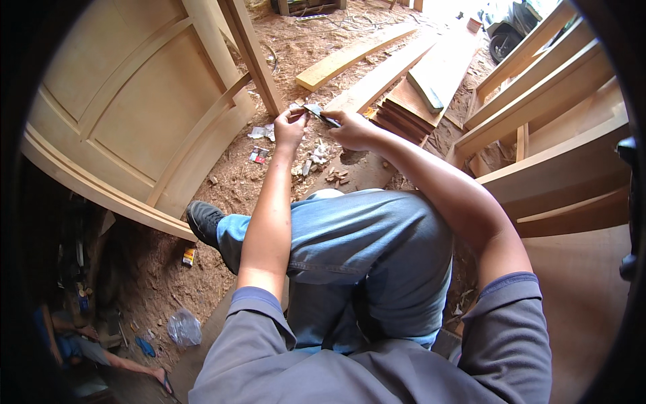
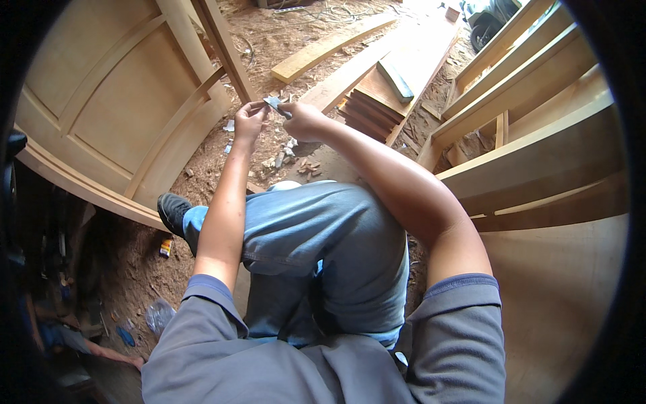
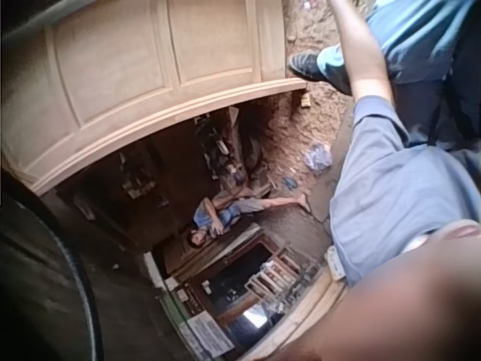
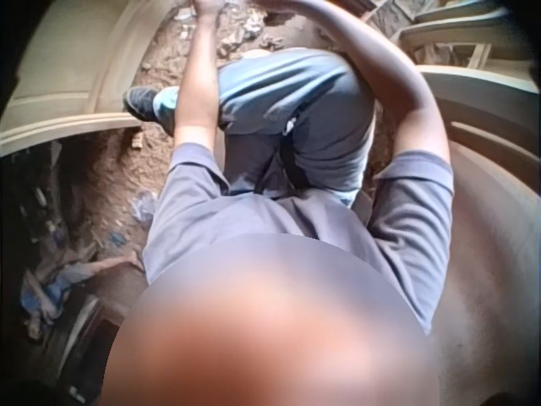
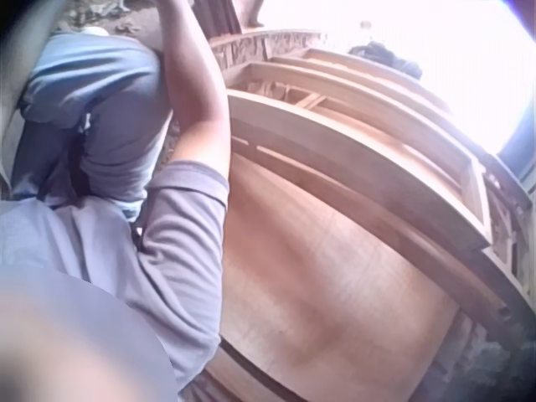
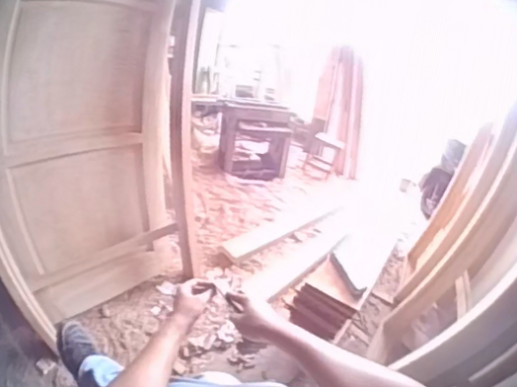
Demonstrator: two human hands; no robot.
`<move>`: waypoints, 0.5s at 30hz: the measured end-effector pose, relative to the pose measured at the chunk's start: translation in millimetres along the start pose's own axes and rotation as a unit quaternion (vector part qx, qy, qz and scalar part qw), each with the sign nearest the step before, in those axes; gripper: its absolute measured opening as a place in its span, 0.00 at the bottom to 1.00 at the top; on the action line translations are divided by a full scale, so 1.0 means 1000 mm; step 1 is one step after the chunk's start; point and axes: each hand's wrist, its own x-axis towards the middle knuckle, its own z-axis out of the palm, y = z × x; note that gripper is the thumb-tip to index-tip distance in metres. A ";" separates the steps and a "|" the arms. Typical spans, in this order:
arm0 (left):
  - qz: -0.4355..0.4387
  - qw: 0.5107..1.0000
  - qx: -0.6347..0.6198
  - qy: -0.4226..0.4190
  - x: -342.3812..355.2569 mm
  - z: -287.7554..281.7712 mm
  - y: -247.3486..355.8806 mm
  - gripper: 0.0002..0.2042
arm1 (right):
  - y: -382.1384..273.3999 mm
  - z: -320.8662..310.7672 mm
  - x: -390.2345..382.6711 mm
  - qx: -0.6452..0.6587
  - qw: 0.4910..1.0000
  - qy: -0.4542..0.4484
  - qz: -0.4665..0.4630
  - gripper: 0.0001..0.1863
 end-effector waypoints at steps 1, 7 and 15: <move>0.030 0.999 0.009 0.004 0.000 0.000 -0.001 0.08 | 0.002 0.001 0.001 0.004 1.000 0.002 0.000 0.28; 0.060 0.998 -0.034 0.007 0.000 0.000 -0.002 0.09 | 0.011 0.005 0.008 -0.013 0.999 0.036 -0.016 0.29; 0.054 0.998 -0.017 0.026 -0.001 -0.001 0.000 0.09 | 0.010 0.002 0.006 0.030 0.999 0.024 -0.002 0.30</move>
